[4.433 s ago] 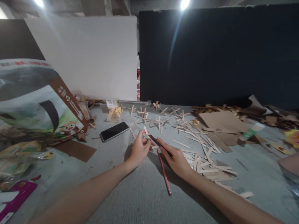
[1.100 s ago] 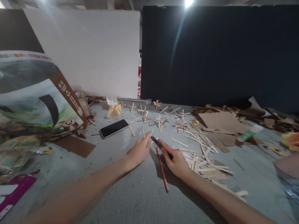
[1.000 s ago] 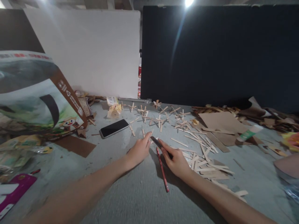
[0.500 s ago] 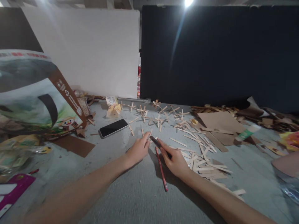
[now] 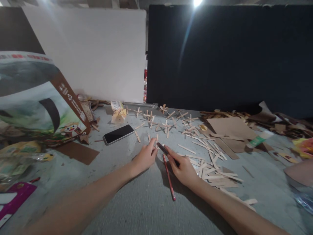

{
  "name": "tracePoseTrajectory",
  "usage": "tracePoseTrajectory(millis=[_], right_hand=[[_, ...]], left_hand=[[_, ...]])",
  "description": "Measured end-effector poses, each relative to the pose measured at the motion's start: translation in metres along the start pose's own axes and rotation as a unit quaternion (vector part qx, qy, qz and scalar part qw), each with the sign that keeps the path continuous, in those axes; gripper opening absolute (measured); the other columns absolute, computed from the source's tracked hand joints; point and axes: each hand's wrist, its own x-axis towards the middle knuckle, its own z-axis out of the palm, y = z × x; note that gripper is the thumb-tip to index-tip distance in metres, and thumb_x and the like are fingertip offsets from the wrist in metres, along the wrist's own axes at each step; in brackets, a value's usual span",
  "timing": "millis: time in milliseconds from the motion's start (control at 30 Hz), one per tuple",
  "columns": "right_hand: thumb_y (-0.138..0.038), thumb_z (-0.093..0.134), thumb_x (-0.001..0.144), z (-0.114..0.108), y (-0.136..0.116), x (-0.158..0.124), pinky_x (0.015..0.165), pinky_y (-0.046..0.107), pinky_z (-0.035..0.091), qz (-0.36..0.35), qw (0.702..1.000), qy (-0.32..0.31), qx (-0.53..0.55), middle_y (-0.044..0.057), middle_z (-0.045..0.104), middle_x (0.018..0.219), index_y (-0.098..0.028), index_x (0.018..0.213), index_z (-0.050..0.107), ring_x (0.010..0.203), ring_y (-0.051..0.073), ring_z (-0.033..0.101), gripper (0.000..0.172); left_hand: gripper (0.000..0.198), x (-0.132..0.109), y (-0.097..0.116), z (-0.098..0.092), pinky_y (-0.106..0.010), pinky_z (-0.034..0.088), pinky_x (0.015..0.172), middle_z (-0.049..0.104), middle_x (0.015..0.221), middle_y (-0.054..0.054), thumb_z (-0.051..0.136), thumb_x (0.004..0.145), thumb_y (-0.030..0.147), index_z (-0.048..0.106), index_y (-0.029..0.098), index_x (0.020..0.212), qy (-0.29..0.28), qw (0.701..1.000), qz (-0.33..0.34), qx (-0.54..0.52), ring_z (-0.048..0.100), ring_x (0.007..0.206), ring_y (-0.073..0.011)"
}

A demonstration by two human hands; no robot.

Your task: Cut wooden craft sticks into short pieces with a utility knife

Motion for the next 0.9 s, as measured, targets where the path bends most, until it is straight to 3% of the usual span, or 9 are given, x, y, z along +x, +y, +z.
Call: tracePoseTrajectory(millis=[200, 567, 900], right_hand=[[-0.026, 0.045, 0.102, -0.0004, 0.0003, -0.0008, 0.047, 0.023, 0.042, -0.028, 1.0, 0.008, 0.002, 0.005, 0.074, 0.068, -0.009, 0.143, 0.065, 0.041, 0.013, 0.053, 0.049], [-0.029, 0.043, 0.104, 0.001, 0.0024, -0.0025, 0.045, 0.025, 0.041, -0.034, 0.999, 0.016, -0.012, 0.004, 0.07, 0.062, -0.011, 0.145, 0.064, 0.04, 0.014, 0.051, 0.049], [-0.029, 0.043, 0.104, 0.0, -0.0008, -0.0016, 0.05, 0.026, 0.046, -0.041, 0.999, 0.01, -0.013, 0.007, 0.074, 0.069, -0.012, 0.144, 0.064, 0.048, 0.017, 0.061, 0.049]], left_hand=[[0.037, -0.0022, 0.0061, -0.0014, -0.025, 0.037, 0.062, 0.062, 0.066, 0.004, 0.046, 0.097, 0.023, 0.046, 0.017, 0.134, -0.005, 1.0, 0.0, -0.02, 0.056, 0.061, -0.0162], [0.035, -0.0011, 0.0071, -0.0019, -0.025, 0.042, 0.066, 0.066, 0.069, 0.004, 0.049, 0.097, 0.022, 0.05, 0.019, 0.131, 0.016, 0.999, 0.017, -0.045, 0.058, 0.062, -0.0141], [0.031, -0.0031, 0.008, -0.0003, -0.025, 0.039, 0.063, 0.065, 0.066, 0.005, 0.051, 0.097, 0.024, 0.045, 0.019, 0.127, 0.009, 0.998, 0.015, -0.059, 0.056, 0.059, -0.0142]])
